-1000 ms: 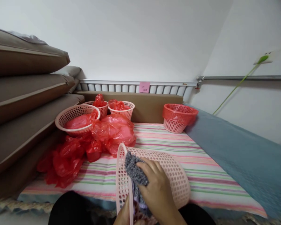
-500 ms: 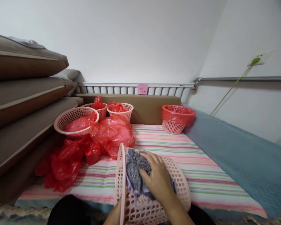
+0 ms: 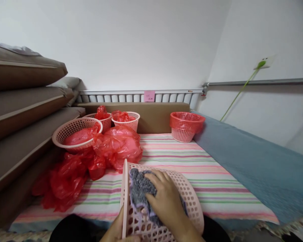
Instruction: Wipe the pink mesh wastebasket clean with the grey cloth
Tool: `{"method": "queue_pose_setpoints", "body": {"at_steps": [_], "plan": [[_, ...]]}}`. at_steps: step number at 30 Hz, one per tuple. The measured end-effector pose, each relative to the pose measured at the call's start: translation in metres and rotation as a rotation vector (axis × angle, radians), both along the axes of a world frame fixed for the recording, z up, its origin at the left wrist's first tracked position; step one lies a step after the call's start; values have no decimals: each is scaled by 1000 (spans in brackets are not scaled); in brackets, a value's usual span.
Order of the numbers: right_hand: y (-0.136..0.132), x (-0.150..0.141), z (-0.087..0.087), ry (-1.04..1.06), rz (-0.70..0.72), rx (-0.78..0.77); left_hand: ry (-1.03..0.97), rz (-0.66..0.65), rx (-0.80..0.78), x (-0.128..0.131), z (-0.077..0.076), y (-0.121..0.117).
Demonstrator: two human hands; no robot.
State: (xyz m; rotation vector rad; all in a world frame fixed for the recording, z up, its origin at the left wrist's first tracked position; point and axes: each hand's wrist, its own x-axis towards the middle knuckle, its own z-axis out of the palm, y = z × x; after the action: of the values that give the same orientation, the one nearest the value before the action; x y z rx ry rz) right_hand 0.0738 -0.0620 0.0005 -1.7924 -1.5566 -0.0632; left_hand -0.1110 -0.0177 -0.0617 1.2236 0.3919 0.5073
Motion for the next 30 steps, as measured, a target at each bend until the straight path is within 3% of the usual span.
{"method": "queue_pose_setpoints", "body": {"at_steps": [5, 7, 9, 13, 17, 20, 23, 25, 28, 30], "plan": [[37, 16, 7, -50, -73, -62, 41, -95, -137, 7, -35, 2], [49, 19, 6, -70, -86, -87, 19, -62, -185, 7, -48, 5], [53, 18, 6, -74, -91, -78, -12, -11, -216, 5, -51, 6], [45, 18, 13, -47, -61, 16, -122, 37, -225, 10, -24, -2], [33, 24, 28, -63, -76, 148, -264, -33, -173, 27, 3, -6], [35, 24, 25, -113, -72, 230, -235, 14, -18, 34, -7, 4], [43, 19, 6, -128, -54, 182, -182, 41, 92, 35, -32, 16], [48, 16, -9, -103, -70, 149, -183, -7, 103, 34, -40, 21], [44, 13, -23, -88, -77, 145, -192, -29, 40, 34, -24, 22], [35, 11, -28, -93, -70, 154, -151, 85, 56, 38, -3, 21]]}}
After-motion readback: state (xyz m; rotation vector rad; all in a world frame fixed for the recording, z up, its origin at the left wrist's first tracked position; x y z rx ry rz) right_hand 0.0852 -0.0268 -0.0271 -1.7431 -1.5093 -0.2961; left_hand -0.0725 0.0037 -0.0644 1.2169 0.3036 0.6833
